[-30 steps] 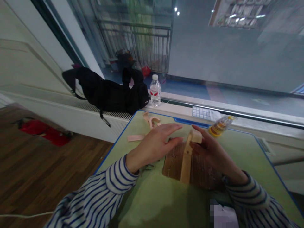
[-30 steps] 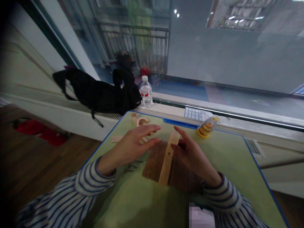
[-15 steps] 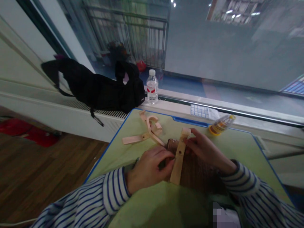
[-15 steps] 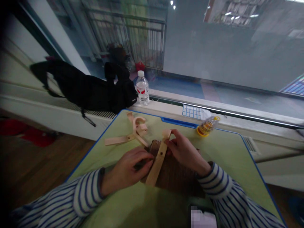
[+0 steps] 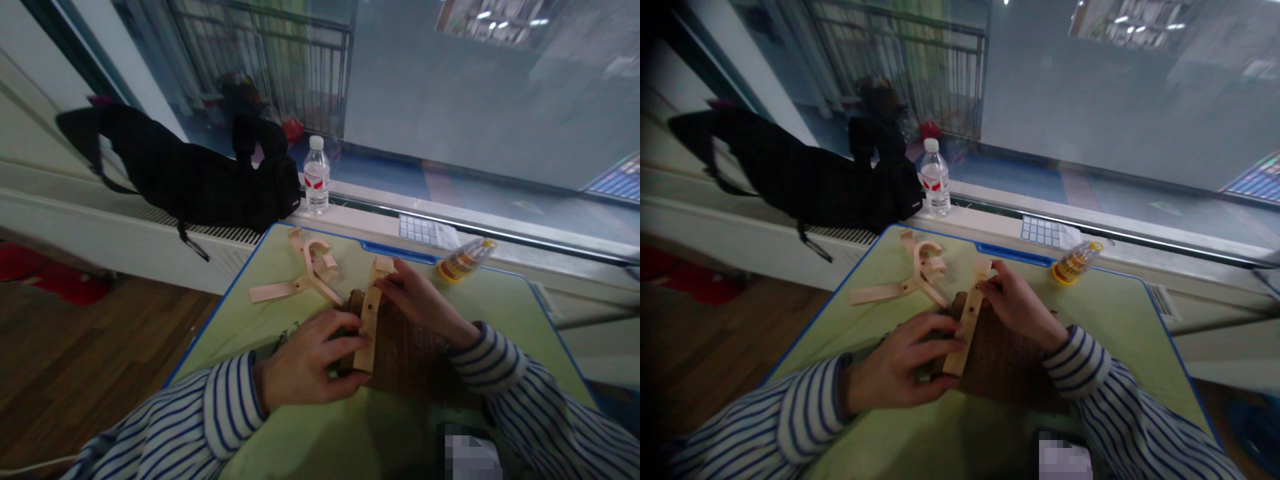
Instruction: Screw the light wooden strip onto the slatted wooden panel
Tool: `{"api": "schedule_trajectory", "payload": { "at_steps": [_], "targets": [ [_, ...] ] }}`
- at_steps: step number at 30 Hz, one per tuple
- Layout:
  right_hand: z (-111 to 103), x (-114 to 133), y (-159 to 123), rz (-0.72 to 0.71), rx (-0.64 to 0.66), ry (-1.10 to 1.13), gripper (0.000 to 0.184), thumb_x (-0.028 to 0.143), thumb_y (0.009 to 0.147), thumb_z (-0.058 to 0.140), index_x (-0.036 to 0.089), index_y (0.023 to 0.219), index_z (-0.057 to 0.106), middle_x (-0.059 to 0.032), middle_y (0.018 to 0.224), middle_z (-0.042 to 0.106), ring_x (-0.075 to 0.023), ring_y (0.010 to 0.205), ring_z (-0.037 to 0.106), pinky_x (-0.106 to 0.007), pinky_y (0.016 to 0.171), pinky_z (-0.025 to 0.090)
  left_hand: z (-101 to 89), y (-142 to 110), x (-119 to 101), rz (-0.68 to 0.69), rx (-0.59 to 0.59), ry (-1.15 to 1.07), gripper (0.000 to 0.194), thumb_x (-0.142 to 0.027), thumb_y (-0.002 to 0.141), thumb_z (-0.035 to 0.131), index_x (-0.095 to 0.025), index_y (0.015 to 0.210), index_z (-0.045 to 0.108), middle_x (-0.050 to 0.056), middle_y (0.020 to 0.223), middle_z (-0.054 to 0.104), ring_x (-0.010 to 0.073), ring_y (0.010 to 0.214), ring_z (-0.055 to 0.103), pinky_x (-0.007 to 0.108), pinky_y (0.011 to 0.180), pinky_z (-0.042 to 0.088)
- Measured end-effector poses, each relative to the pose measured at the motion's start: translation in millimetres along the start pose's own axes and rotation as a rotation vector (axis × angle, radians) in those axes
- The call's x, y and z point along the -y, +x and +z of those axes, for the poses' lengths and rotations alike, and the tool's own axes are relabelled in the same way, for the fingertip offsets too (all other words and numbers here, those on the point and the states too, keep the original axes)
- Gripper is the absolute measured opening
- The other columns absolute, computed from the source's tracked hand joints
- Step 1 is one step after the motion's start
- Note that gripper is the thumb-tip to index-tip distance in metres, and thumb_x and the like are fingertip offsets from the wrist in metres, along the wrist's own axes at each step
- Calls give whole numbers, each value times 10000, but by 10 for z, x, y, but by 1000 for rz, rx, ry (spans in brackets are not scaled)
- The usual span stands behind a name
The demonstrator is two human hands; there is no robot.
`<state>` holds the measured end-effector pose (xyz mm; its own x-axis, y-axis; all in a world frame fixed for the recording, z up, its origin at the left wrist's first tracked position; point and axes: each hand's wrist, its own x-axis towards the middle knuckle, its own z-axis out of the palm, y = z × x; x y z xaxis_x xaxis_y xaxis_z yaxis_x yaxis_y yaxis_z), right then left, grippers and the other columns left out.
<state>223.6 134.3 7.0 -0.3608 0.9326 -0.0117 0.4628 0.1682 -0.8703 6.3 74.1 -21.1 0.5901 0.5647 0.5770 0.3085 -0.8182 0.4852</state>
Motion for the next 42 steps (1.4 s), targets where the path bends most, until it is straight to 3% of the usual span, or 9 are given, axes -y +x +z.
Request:
{"api": "schedule_trajectory", "payload": {
  "at_steps": [8,16,23,28,32,36,39,42],
  "targets": [
    [-27,-6,-11,3,38,-36,179,306,892,475,195,1031,454,-35,816,673,-144,645,611,-254,548,471,16,11,28,21,-1,-1,299,-330,788,692,-211,1056,633,100,1069,666,217,978,617,381,856,532],
    [1,-85,6,26,22,-84,123,311,887,492,197,932,489,-34,783,653,-148,653,590,-262,545,448,0,-6,21,62,-29,-10,341,-358,817,663,-168,1092,598,85,1076,692,181,978,625,319,872,523],
    [-36,17,-56,28,27,-71,269,287,875,527,206,1128,479,-57,921,666,-171,788,624,-288,649,487,-18,10,-1,53,65,8,253,-333,812,659,-193,1020,625,63,1077,694,195,989,625,341,856,526],
    [-52,36,-68,9,22,-87,446,308,891,519,227,1303,369,-32,905,666,-142,722,624,-260,610,483,-42,26,-12,105,63,15,257,-311,830,651,-174,1046,623,69,1071,709,198,992,631,327,843,537],
    [-70,45,-63,-46,19,-293,313,344,921,478,220,1208,492,-7,810,676,-123,655,609,-235,573,453,-91,19,-52,198,22,-33,269,-343,859,633,-158,1052,609,69,1036,724,179,964,641,298,820,542],
    [-87,53,-61,-58,-39,-439,189,280,881,536,201,1029,623,-50,900,690,-156,731,611,-284,658,432,-103,-6,-88,233,1,-24,286,-364,872,616,-152,1063,597,66,1024,729,172,938,654,297,800,537],
    [-89,73,-67,-61,-59,-504,164,232,871,540,191,1003,627,-59,902,696,-169,762,619,-289,679,414,-77,-25,-78,238,-26,5,378,-445,857,609,-141,1082,594,80,1014,728,189,931,654,315,796,531],
    [-76,113,-74,-50,-55,-533,145,217,877,527,178,994,602,-38,798,688,-148,667,605,-263,608,391,-48,-32,-43,224,-40,28,531,-561,802,614,-132,1113,583,104,1028,717,210,940,645,341,806,530]
  ]
}}
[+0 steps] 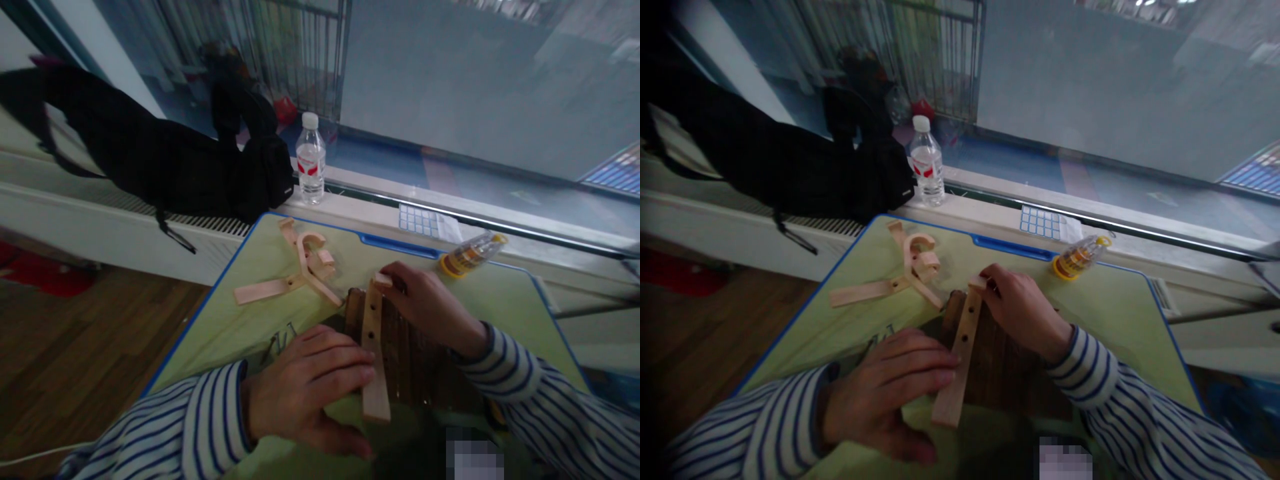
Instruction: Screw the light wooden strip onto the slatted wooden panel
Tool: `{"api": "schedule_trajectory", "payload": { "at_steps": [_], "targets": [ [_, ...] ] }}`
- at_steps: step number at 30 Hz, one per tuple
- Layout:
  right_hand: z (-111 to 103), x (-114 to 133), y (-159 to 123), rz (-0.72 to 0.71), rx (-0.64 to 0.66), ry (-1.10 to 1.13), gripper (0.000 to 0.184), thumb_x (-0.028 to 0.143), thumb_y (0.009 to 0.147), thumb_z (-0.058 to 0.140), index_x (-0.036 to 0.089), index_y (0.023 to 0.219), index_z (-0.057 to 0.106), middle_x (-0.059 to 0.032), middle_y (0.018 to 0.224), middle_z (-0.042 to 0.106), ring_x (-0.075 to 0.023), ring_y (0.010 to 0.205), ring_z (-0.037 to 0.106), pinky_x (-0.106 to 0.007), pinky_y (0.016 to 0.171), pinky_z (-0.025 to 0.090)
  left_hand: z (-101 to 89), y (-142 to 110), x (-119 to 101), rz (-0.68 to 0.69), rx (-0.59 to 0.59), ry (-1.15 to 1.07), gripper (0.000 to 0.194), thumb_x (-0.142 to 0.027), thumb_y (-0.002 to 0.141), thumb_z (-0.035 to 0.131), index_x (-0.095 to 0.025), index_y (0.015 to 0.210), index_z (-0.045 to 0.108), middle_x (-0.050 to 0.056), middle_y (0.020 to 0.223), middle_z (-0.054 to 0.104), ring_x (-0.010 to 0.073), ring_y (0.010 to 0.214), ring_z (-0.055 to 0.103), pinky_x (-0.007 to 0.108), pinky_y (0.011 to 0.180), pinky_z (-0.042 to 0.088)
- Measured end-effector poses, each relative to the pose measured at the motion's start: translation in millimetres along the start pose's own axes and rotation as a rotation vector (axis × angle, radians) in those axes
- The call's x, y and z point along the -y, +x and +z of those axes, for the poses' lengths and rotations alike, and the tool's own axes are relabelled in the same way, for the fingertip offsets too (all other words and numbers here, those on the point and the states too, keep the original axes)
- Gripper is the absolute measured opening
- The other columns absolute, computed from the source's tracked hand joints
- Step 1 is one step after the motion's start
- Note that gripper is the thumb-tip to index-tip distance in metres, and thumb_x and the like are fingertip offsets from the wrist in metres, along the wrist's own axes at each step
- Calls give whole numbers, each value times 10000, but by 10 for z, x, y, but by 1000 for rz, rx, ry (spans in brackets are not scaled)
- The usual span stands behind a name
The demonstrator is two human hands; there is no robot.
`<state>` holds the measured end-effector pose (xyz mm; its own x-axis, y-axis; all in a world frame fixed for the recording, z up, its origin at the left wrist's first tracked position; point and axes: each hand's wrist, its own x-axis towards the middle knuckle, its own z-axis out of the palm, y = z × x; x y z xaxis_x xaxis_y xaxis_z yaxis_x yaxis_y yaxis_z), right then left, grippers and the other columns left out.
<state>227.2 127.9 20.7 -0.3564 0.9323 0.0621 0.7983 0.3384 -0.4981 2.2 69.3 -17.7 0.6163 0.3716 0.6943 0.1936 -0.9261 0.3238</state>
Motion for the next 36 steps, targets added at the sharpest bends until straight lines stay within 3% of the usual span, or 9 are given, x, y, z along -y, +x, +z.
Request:
{"api": "schedule_trajectory", "payload": {
  "at_steps": [4,7,11,20,32,36],
  "targets": [
    [-9,68,-8,-7,10,-32,111,212,891,505,175,969,575,-31,771,668,-141,639,585,-254,580,362,25,-3,37,-63,95,15,349,-349,846,610,-165,1141,567,90,1101,692,210,997,622,347,833,529],
    [-4,86,-18,-22,18,-49,96,201,903,478,185,969,546,-27,783,654,-149,673,590,-257,594,350,45,-2,44,-150,103,28,274,-222,853,577,-178,1123,565,80,1116,673,211,1026,602,366,870,523],
    [9,66,-28,-42,43,-62,65,196,916,453,195,949,509,-18,790,631,-151,682,582,-262,595,330,75,-7,43,-272,103,-13,362,-220,818,619,-157,1161,521,118,1177,609,232,1117,553,398,933,508],
    [-38,34,-41,-98,93,-51,59,163,917,427,203,939,463,-8,797,591,-134,671,537,-260,602,333,104,-53,45,-372,114,-85,519,-198,789,646,-173,1266,443,122,1262,531,233,1193,503,418,977,497],
    [-26,54,-36,-97,76,-91,77,160,913,431,201,962,475,-16,802,622,-137,663,572,-257,592,341,87,-43,34,-364,117,-88,510,-155,778,614,-154,1263,456,129,1264,529,229,1206,496,403,978,498],
    [-34,58,-43,-109,74,-114,81,173,924,415,201,979,468,-27,826,634,-148,685,579,-264,601,347,86,-37,28,-316,89,-63,405,-133,786,602,-162,1181,517,115,1218,557,219,1173,518,384,956,509]
  ]
}}
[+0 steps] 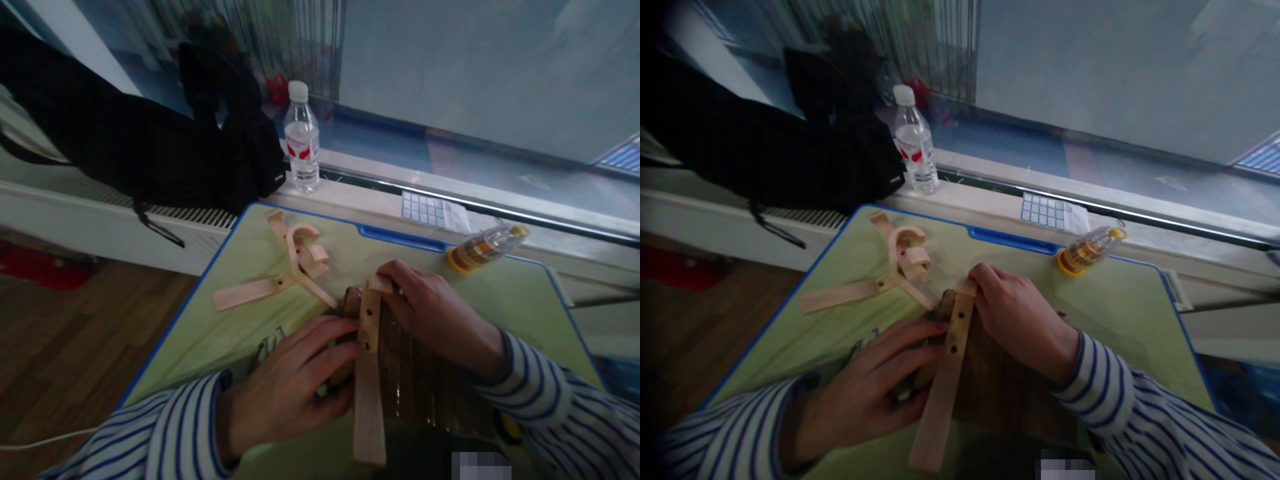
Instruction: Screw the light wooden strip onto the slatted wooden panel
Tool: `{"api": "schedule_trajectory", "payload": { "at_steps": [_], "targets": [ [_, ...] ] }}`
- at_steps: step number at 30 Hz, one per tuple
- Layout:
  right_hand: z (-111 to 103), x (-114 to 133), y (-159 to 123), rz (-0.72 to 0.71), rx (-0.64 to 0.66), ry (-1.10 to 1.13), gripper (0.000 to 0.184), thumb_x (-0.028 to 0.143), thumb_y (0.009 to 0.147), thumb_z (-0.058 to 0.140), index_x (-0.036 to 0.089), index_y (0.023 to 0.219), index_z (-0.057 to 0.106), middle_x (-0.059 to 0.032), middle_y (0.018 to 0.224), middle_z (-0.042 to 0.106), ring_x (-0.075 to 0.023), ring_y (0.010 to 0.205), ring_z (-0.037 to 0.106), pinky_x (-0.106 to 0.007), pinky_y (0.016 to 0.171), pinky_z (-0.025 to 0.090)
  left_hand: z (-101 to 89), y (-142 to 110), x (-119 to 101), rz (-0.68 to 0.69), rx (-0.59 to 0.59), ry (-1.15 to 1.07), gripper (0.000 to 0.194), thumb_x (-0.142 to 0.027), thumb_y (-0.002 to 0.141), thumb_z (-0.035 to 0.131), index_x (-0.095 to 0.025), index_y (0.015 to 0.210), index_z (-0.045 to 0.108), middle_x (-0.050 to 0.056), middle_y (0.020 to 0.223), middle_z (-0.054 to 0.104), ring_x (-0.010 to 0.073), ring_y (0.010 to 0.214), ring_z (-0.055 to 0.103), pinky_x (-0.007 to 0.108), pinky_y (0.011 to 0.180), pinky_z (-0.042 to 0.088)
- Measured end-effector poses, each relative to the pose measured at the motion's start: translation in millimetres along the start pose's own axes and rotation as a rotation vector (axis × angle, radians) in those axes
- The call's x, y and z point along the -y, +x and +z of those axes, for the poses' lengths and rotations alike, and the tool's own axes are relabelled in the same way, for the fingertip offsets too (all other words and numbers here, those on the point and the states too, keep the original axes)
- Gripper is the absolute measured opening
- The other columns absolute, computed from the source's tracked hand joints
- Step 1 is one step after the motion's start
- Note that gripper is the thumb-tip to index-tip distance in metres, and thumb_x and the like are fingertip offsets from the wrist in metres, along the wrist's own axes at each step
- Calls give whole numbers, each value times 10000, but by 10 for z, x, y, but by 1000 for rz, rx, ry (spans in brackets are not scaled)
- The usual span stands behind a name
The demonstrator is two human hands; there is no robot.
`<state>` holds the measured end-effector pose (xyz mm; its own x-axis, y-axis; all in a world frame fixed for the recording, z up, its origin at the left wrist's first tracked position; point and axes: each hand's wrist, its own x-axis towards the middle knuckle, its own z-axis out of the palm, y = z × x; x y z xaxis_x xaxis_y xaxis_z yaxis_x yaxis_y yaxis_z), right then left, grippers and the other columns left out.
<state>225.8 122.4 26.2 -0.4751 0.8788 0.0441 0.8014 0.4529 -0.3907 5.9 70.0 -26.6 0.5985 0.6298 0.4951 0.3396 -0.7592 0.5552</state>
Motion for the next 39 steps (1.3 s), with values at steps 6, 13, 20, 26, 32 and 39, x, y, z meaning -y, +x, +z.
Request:
{"api": "schedule_trajectory", "payload": {
  "at_steps": [6,13,20,26,32,39],
  "targets": [
    [1,-5,11,-5,11,-22,86,172,923,409,202,988,456,-39,846,634,-159,709,583,-270,618,358,-25,13,-23,34,-4,36,248,-148,809,595,-175,1056,587,97,1138,604,208,1109,558,361,916,525],
    [6,-18,25,-14,17,-11,86,173,920,400,205,968,464,-34,828,622,-154,692,565,-278,609,350,-33,36,-21,38,-5,55,244,-146,823,574,-185,1064,583,87,1112,626,196,1058,594,341,876,548],
    [8,-24,17,4,32,-1,67,167,918,413,209,951,453,-18,820,606,-145,685,549,-276,611,337,-27,45,-20,60,-25,69,212,-164,839,575,-166,1051,586,94,1114,653,201,1064,606,354,901,551],
    [10,-33,16,17,31,5,59,164,917,411,213,917,445,-5,788,588,-136,656,533,-271,588,319,-41,60,-31,52,-6,81,229,-157,849,558,-166,1077,577,91,1120,660,187,1069,610,341,928,538],
    [12,-31,15,10,30,15,59,172,922,401,214,915,443,-7,785,584,-138,658,533,-272,589,318,-31,58,-34,58,-15,85,207,-160,851,560,-163,1056,596,89,1101,672,189,1057,616,340,911,551],
    [10,-24,23,17,36,12,61,163,918,405,213,904,437,-5,775,575,-135,655,524,-274,587,312,-29,58,-23,66,-10,86,219,-158,853,567,-147,1069,605,92,1122,671,193,1081,602,336,925,545]
  ]
}}
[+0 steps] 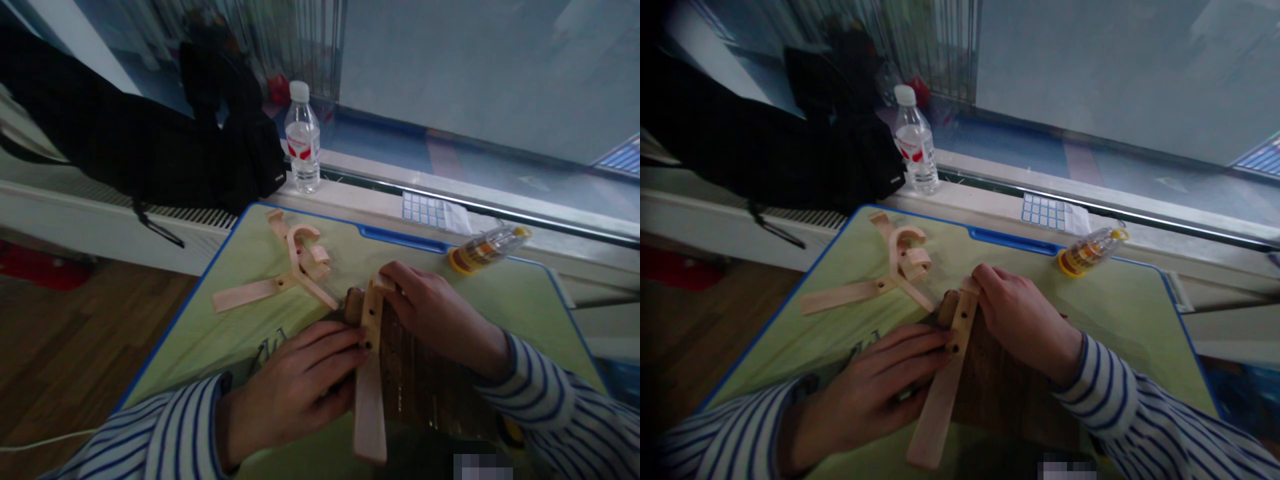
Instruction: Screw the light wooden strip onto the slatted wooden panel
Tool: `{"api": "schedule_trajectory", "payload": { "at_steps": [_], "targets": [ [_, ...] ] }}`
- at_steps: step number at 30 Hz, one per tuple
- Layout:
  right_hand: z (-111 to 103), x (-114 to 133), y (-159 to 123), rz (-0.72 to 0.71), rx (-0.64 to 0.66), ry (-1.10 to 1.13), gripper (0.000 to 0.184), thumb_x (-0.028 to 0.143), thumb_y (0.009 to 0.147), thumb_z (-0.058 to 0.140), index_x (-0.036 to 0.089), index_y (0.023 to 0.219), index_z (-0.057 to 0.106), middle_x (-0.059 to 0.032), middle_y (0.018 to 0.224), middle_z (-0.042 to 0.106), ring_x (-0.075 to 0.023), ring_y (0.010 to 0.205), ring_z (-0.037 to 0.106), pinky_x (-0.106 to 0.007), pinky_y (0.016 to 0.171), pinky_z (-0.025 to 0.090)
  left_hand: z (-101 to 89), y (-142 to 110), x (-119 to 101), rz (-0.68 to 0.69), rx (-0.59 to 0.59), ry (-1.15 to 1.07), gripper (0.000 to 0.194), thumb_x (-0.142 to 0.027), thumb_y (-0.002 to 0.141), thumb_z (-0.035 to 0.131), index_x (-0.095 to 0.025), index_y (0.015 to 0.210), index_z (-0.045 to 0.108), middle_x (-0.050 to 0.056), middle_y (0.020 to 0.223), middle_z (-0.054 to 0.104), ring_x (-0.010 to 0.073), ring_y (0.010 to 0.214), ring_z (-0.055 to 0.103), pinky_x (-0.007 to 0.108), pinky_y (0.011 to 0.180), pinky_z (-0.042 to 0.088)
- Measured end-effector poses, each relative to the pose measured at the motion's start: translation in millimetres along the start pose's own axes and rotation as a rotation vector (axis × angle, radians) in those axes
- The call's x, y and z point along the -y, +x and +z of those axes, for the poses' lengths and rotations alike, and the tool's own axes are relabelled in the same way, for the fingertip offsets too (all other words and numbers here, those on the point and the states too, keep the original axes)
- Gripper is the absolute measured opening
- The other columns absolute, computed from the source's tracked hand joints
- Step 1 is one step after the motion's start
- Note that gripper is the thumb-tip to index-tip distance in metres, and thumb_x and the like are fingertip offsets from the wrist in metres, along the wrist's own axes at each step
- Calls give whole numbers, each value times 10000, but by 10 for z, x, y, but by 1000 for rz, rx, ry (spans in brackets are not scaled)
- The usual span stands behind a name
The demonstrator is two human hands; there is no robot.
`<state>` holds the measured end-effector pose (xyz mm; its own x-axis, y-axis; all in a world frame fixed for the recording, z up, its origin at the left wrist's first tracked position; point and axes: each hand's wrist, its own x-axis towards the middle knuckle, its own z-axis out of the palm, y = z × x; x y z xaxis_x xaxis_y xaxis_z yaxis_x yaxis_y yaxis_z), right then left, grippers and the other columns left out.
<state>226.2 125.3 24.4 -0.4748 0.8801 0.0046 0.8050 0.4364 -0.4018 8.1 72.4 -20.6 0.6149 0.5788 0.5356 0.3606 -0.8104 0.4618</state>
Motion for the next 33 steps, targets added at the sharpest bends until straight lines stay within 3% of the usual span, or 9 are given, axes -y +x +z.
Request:
{"api": "schedule_trajectory", "payload": {
  "at_steps": [33],
  "targets": [
    [6,-4,-16,9,-20,-23,59,169,929,422,197,974,449,-7,797,603,-139,670,569,-262,592,325,-6,-2,6,1,17,23,225,-159,863,559,-142,1084,601,83,1131,676,182,1091,597,319,953,532]
  ]
}}
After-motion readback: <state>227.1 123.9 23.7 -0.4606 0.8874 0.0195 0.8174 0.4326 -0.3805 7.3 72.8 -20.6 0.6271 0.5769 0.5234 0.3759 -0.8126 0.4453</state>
